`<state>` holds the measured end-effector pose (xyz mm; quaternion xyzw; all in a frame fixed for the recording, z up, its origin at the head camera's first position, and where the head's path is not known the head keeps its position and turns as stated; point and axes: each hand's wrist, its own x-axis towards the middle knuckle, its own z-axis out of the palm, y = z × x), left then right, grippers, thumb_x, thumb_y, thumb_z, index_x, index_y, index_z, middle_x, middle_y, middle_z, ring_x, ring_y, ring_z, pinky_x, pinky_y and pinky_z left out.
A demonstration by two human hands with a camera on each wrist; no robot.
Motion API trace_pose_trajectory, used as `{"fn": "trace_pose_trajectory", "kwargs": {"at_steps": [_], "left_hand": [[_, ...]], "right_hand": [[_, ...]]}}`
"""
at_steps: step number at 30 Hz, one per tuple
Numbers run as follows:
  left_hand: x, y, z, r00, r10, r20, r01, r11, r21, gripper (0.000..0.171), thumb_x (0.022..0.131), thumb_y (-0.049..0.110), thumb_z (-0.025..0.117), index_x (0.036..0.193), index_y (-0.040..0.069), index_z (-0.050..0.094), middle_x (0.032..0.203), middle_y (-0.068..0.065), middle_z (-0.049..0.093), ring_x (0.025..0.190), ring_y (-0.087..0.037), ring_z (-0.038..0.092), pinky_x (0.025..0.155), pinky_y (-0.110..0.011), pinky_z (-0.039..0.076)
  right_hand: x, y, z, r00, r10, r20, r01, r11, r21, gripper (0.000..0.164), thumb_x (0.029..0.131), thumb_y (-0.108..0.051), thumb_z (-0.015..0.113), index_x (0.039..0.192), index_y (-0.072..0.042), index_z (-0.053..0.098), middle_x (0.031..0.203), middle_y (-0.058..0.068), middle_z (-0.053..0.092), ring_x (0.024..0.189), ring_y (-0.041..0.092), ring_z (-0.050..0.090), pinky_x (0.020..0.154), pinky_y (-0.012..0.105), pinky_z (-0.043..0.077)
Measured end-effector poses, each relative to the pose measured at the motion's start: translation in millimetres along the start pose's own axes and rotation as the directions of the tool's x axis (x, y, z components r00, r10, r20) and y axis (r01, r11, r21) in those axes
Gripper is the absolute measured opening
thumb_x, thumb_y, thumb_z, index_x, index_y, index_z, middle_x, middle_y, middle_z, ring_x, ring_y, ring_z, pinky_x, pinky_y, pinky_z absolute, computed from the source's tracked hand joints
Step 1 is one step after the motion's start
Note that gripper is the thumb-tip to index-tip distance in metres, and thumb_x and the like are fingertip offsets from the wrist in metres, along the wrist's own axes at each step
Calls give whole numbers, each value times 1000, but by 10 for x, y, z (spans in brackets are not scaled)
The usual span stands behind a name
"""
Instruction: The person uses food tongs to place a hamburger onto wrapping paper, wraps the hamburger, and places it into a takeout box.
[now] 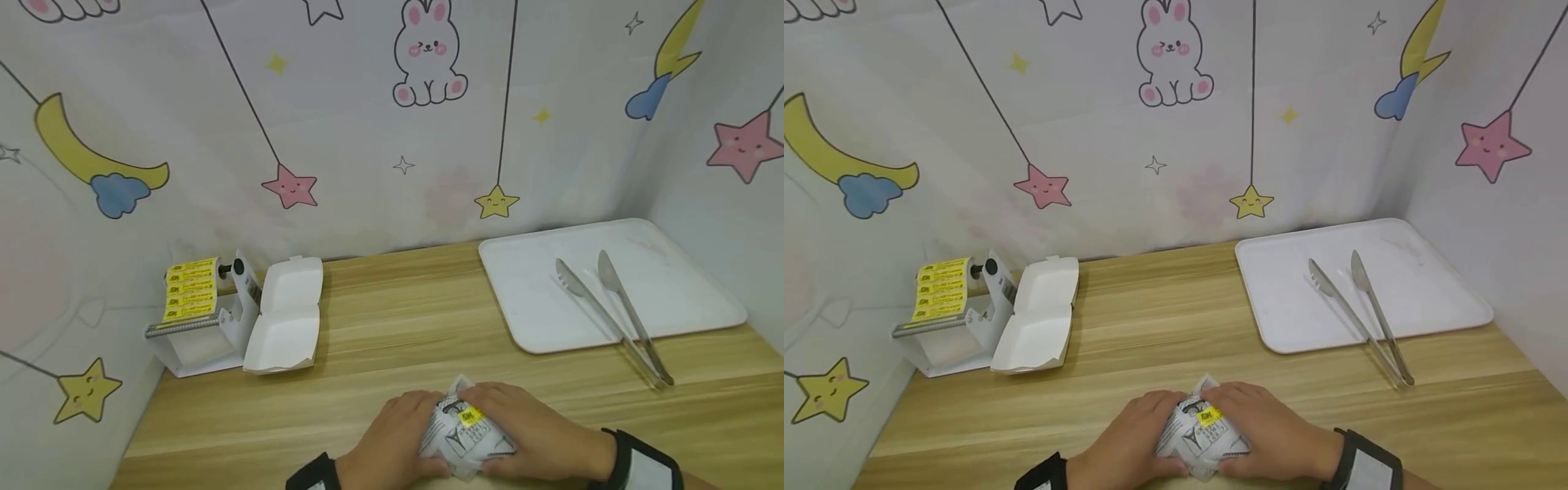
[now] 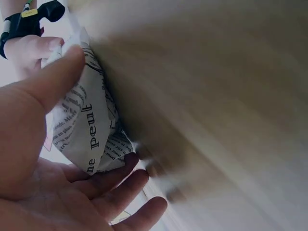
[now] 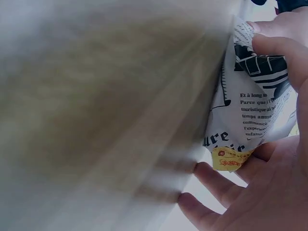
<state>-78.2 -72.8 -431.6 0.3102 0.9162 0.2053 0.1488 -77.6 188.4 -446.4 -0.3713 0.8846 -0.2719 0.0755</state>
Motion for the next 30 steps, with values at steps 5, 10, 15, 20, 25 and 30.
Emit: {"fn": "trace_pose_trajectory", "kwargs": {"at_steps": [5,10,15,20,25,30], "left_hand": [[-3,-37,-9,998,30,-62,-27,998,49,96,81,54,82,153,9,39,153,-4,47,138,-16,45,110,-47,41],[-32,-81,-37,991,57,-120,-53,998,33,118,74,61,83,161,6,25,164,-15,29,146,-25,37,113,-50,38],[-85,-141,-102,986,5,-166,-9,1000,-24,124,73,65,81,162,4,20,165,-22,23,145,-35,38,113,-55,37],[-275,-286,-250,958,-83,-274,60,994,-92,111,77,53,85,160,7,28,163,-21,29,144,-40,37,111,-58,38],[-557,-455,-455,891,-157,-425,128,987,-96,97,79,40,88,156,9,37,158,-17,39,139,-41,43,108,-60,41],[-812,-699,-644,818,-234,-526,225,971,-81,92,82,32,87,154,2,37,156,-22,37,136,-46,45,104,-64,42]], "right_hand": [[36,6,-50,1000,-20,-5,20,1000,11,90,89,-51,75,158,-12,33,153,1,47,133,23,51,105,46,46],[58,-8,-83,1000,-6,-8,6,1000,1,97,90,-51,75,162,-11,24,157,7,42,135,28,49,106,49,45],[80,12,-116,999,29,-22,-29,999,14,101,89,-55,73,163,-12,20,160,14,35,140,34,43,108,53,43],[113,11,-208,999,37,-33,-36,998,42,117,76,-63,77,161,-6,22,158,20,35,140,38,41,108,54,42],[265,-80,-326,997,57,-61,-55,998,39,115,75,-67,75,160,-5,26,158,23,34,142,41,39,109,60,39],[581,-208,-390,998,14,-67,-13,1000,25,97,87,-61,70,158,-6,33,159,24,33,143,42,38,110,60,38]]}}
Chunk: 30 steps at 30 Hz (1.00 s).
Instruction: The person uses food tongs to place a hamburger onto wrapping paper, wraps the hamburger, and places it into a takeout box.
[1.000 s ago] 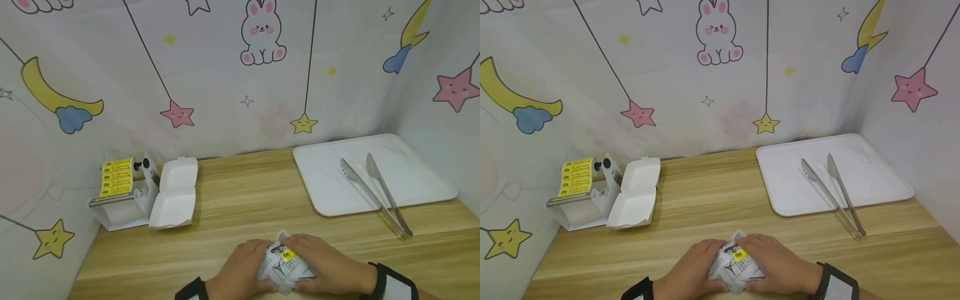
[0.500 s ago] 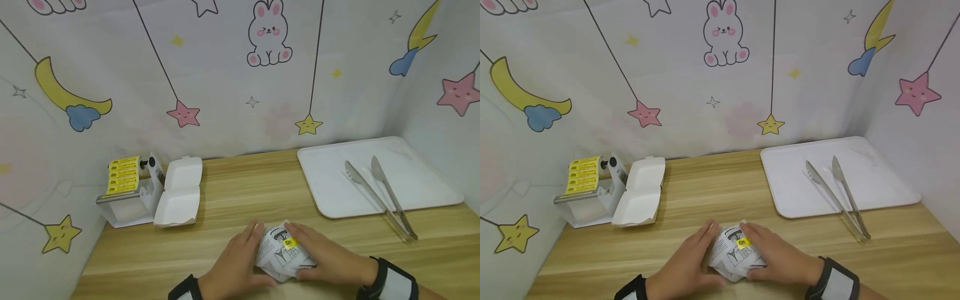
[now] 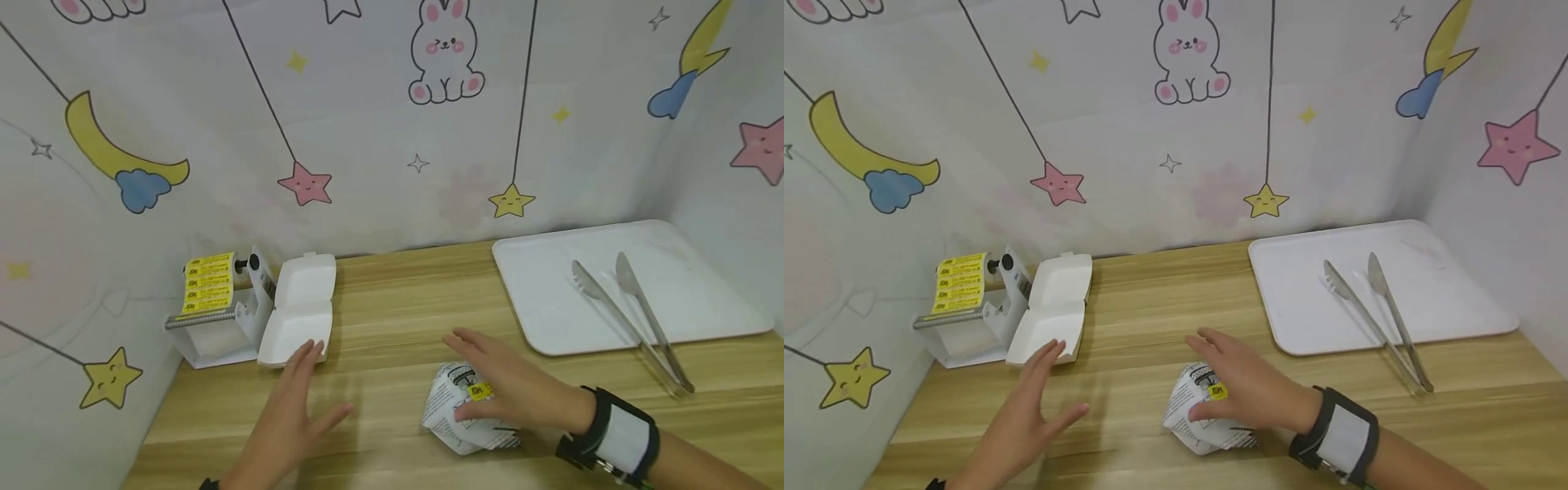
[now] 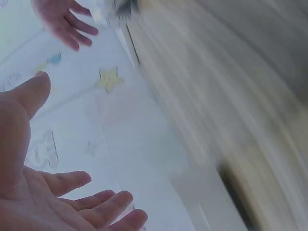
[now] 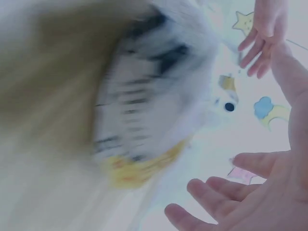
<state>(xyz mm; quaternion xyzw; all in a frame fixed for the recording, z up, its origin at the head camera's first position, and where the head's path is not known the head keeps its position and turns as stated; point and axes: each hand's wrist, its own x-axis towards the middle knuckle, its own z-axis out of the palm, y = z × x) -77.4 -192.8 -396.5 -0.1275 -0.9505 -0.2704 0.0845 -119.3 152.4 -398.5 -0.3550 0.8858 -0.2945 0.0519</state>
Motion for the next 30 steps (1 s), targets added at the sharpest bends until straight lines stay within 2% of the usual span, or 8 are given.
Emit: {"fn": "trace_pose_trajectory", "kwargs": {"at_steps": [4,8,11,16,18,23,26,30], "left_hand": [[24,-240,-186,995,-99,-11,100,994,37,92,87,34,83,155,-1,31,157,-27,30,136,-51,42,102,-67,41],[46,-484,-316,984,-180,-7,180,981,76,91,90,38,79,153,-5,31,155,-31,27,135,-53,40,101,-69,41],[55,-653,-340,983,-174,-59,180,979,99,82,88,31,82,147,-8,40,147,-34,35,128,-52,46,97,-68,43],[84,-866,-305,984,-98,-146,115,987,114,63,81,11,87,133,-8,57,131,-34,49,106,-46,61,82,-59,54],[85,-921,-308,986,-103,-132,119,986,115,57,82,8,85,131,-7,60,128,-33,51,103,-45,63,78,-56,56],[104,-1011,-306,988,-147,-35,150,982,117,45,86,5,80,127,-5,64,123,-31,56,102,-42,64,78,-52,58],[142,-1037,-272,990,-144,6,142,983,114,36,88,5,78,121,-5,67,117,-30,62,99,-42,66,77,-51,57],[174,-1037,-227,985,-172,36,167,980,104,25,89,4,77,112,-3,70,114,-27,64,99,-41,66,78,-51,57]], "right_hand": [[289,-118,5,999,-15,41,16,1000,-7,90,90,-57,69,159,-11,33,159,23,33,142,41,40,110,59,38],[601,-280,49,990,-12,139,16,1000,-26,86,92,-54,70,160,-16,33,160,23,31,141,38,41,111,58,38],[843,-438,104,979,-25,200,42,996,-81,84,92,-52,71,159,-17,34,160,23,31,141,37,42,111,58,38],[1208,-671,228,962,-23,271,77,978,-192,81,93,-52,70,159,-19,35,163,16,28,141,30,44,111,49,42],[1336,-751,292,952,-19,305,93,969,-229,79,95,-51,69,159,-18,36,165,13,25,138,26,48,109,44,45],[1621,-920,473,934,-12,357,122,950,-286,74,98,-43,67,159,-16,35,168,8,21,134,20,53,105,32,48],[1764,-987,571,929,7,371,117,943,-311,69,101,-37,64,159,-16,35,167,3,24,138,15,48,105,28,46],[1854,-1020,699,906,21,423,117,948,-297,64,103,-33,62,158,-15,36,165,0,30,140,10,45,107,23,42]]}}
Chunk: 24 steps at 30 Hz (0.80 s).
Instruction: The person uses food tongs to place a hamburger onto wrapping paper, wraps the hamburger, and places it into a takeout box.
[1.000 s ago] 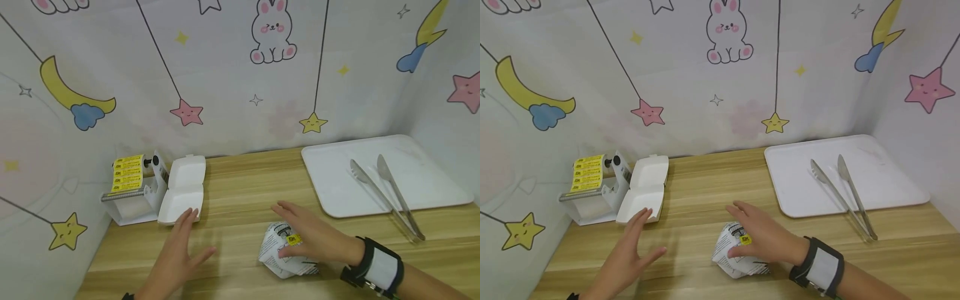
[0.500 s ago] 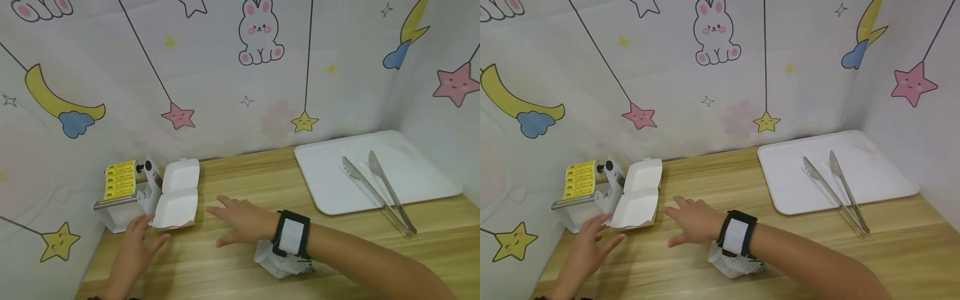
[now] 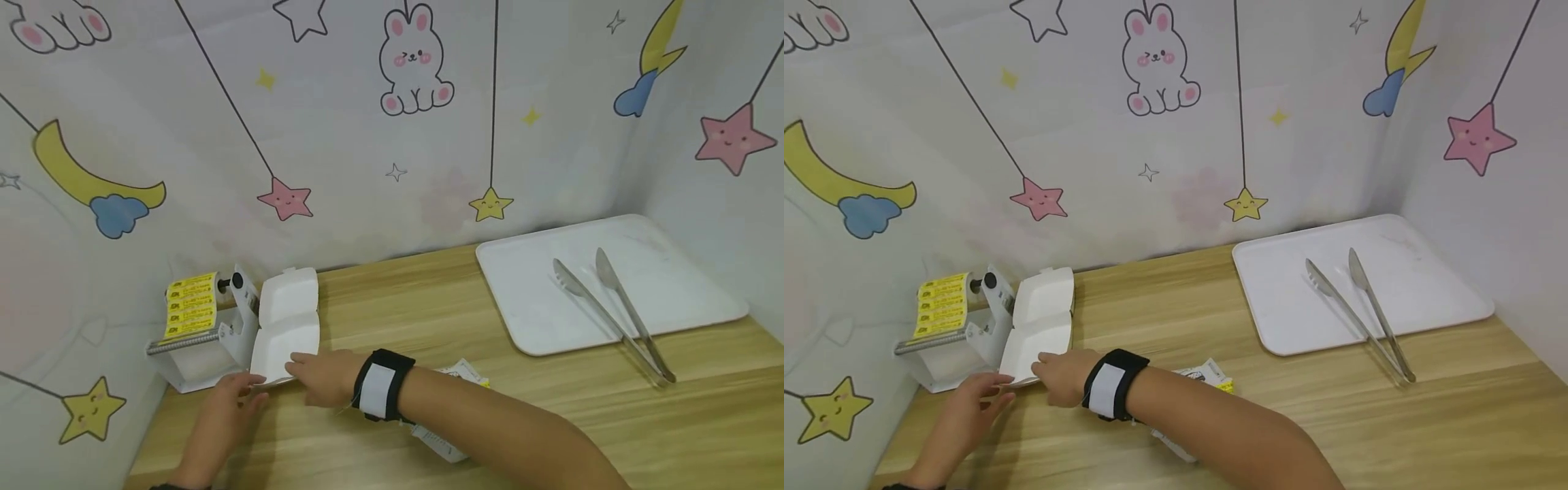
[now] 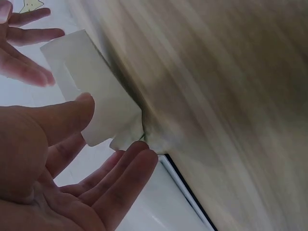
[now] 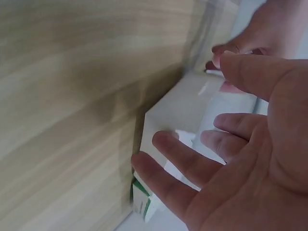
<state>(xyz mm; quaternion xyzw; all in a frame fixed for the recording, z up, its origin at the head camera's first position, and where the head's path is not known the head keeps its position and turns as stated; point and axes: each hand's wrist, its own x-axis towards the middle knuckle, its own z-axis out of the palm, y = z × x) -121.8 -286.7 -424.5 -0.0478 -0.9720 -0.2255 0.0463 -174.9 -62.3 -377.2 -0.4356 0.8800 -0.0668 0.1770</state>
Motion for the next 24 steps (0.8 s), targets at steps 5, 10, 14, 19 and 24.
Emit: {"fn": "trace_pose_trajectory", "kwargs": {"at_steps": [5,10,14,19,24], "left_hand": [[6,-2,46,1000,-1,5,1,1000,0,12,89,3,76,100,2,72,105,-18,70,95,-37,68,81,-52,56],[2,27,44,999,-27,40,27,1000,1,5,89,4,76,91,8,73,95,-10,74,90,-32,71,80,-49,56],[-19,101,24,989,-74,127,74,997,5,6,89,5,76,91,10,73,95,-6,73,90,-29,71,80,-48,57],[-91,245,11,967,-104,234,103,995,20,9,88,6,77,90,13,73,96,-3,71,88,-24,69,80,-48,57],[-224,410,30,949,-122,290,118,993,31,13,87,8,79,87,18,71,97,0,67,86,-17,65,78,-43,56]], "right_hand": [[9,-18,134,999,-25,22,26,1000,-8,53,100,-31,66,147,-14,47,144,-2,53,124,7,55,101,19,44],[-63,-18,171,999,-47,14,48,998,-33,47,98,-32,68,140,-16,53,127,-4,60,110,6,60,92,20,48],[-173,-25,197,998,-65,13,65,997,-50,48,97,-35,70,139,-17,54,124,-4,63,108,6,61,89,21,50],[-377,-59,245,996,-94,7,94,994,-52,42,95,-35,72,130,-17,59,104,-5,64,91,4,60,78,19,50],[-613,-108,311,994,-110,12,110,994,-27,39,92,-34,74,124,-17,60,90,-6,60,76,4,53,67,20,47]]}}
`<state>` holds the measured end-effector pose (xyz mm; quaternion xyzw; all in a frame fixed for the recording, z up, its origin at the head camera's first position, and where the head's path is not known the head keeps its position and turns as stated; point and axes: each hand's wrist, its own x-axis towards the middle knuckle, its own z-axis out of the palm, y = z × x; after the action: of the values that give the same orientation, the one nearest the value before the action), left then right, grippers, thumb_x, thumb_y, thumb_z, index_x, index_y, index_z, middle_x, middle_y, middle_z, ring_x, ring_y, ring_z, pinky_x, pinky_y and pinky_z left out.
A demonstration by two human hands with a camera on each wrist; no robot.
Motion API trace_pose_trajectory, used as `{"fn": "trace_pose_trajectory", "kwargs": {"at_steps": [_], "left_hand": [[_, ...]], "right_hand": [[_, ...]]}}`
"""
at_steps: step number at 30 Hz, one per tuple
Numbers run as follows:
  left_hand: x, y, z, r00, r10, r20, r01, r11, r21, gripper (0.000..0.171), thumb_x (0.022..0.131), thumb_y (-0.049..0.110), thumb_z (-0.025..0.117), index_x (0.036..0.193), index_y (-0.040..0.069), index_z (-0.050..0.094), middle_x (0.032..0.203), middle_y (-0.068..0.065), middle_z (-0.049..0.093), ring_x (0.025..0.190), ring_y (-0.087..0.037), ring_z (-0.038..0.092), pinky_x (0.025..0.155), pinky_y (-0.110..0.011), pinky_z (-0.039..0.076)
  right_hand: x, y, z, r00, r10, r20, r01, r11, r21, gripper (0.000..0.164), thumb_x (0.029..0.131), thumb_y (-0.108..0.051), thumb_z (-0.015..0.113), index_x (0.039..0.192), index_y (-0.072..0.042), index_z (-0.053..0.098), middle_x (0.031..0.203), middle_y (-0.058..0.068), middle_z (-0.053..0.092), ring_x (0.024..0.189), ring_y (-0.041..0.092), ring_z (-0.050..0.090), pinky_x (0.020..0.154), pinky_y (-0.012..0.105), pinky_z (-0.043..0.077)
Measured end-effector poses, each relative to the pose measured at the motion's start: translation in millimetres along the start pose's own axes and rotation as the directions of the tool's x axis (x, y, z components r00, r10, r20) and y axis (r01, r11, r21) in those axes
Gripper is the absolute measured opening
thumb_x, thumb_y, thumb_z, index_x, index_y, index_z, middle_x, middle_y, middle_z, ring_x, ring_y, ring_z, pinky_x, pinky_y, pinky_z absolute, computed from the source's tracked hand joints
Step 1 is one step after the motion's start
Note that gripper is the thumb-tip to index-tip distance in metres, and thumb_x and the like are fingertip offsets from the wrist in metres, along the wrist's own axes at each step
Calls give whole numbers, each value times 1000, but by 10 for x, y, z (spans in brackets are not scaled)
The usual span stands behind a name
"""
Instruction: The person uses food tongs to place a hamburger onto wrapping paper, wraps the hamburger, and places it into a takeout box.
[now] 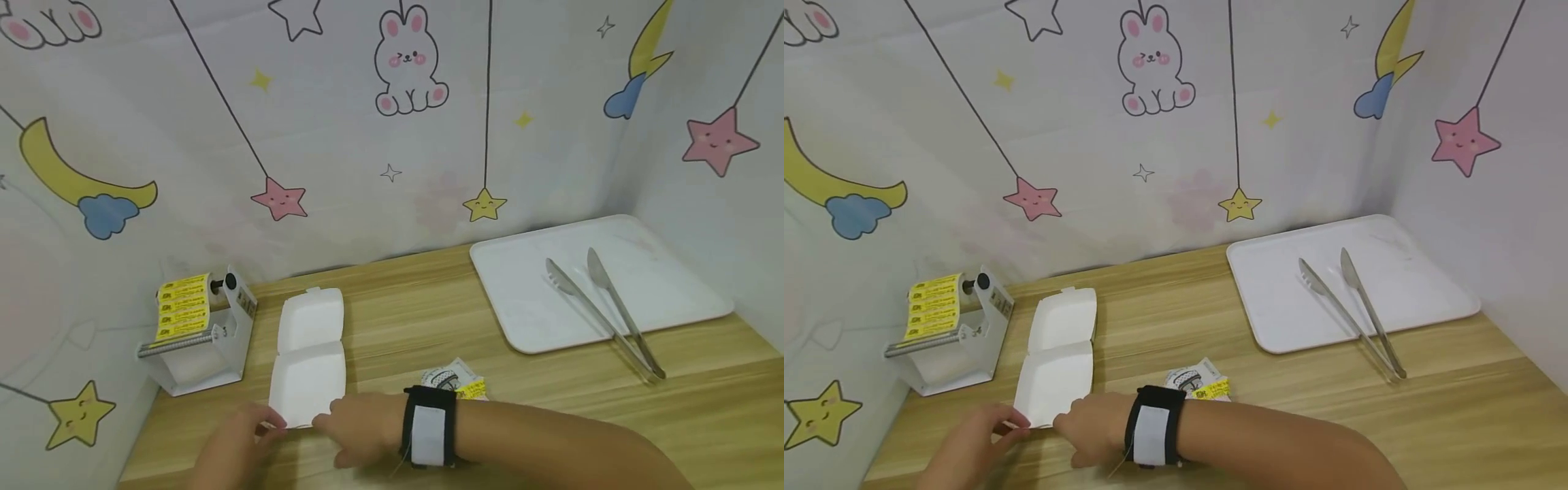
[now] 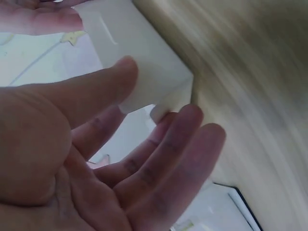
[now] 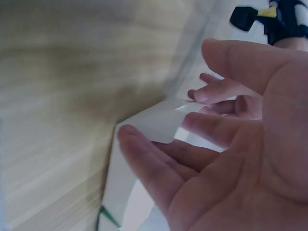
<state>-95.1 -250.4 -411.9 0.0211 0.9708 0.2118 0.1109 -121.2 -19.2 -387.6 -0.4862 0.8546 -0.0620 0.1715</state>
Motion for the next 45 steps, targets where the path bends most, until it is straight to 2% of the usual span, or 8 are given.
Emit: {"fn": "trace_pose_trajectory", "kwargs": {"at_steps": [6,13,23,30,34,38,42,45], "left_hand": [[-147,191,138,1000,12,9,-13,1000,9,15,84,13,82,82,22,70,96,6,62,82,-11,62,72,-35,54],[-236,411,304,992,125,-24,-125,992,0,19,81,18,85,79,27,69,91,12,58,79,-5,62,65,-25,51],[-275,620,448,968,246,53,-244,969,-40,14,84,28,84,80,23,71,88,10,52,69,0,50,57,-24,44],[-315,729,545,957,289,13,-288,957,-20,16,81,31,86,82,23,72,91,13,53,69,2,51,55,-23,44],[-365,713,513,950,311,27,-311,950,-8,32,78,36,88,101,18,76,97,8,54,66,0,49,52,-23,42],[-430,741,377,970,239,45,-239,971,-4,73,72,52,88,130,15,66,106,0,54,60,-5,47,47,-24,40],[-452,888,213,988,147,-56,-150,987,-61,88,67,55,90,139,16,57,115,-1,54,67,-8,51,50,-25,41],[-411,1076,193,967,216,-133,-229,968,-100,85,72,50,90,141,14,55,127,-2,56,87,-13,62,64,-30,54]], "right_hand": [[-299,-46,79,999,-32,23,32,999,17,37,92,-35,73,123,-19,60,87,-9,59,74,2,51,62,18,43],[-625,38,111,997,-22,75,15,995,94,35,93,-34,73,123,-18,62,87,-12,59,75,0,51,66,17,44],[-1001,131,102,998,22,60,-33,982,187,21,93,-29,72,109,-16,68,76,-15,53,68,-1,49,61,16,41],[-1138,181,86,995,23,100,-51,957,286,35,95,-32,72,124,-14,69,87,-14,64,76,-4,55,68,16,48],[-1257,219,-6,999,41,20,-45,952,302,44,93,-34,73,131,-14,65,111,-10,67,95,-3,58,83,21,52],[-1457,356,-183,991,61,-115,-26,960,280,42,95,-31,72,131,-13,64,120,-6,66,94,-2,58,86,23,51],[-1663,664,-297,971,102,-217,-25,944,330,41,97,-28,72,134,-15,61,132,-2,62,112,10,61,98,35,51],[-1783,964,-228,966,142,-214,-41,908,417,56,93,-27,76,144,-19,54,152,3,48,139,24,45,110,51,42]]}}
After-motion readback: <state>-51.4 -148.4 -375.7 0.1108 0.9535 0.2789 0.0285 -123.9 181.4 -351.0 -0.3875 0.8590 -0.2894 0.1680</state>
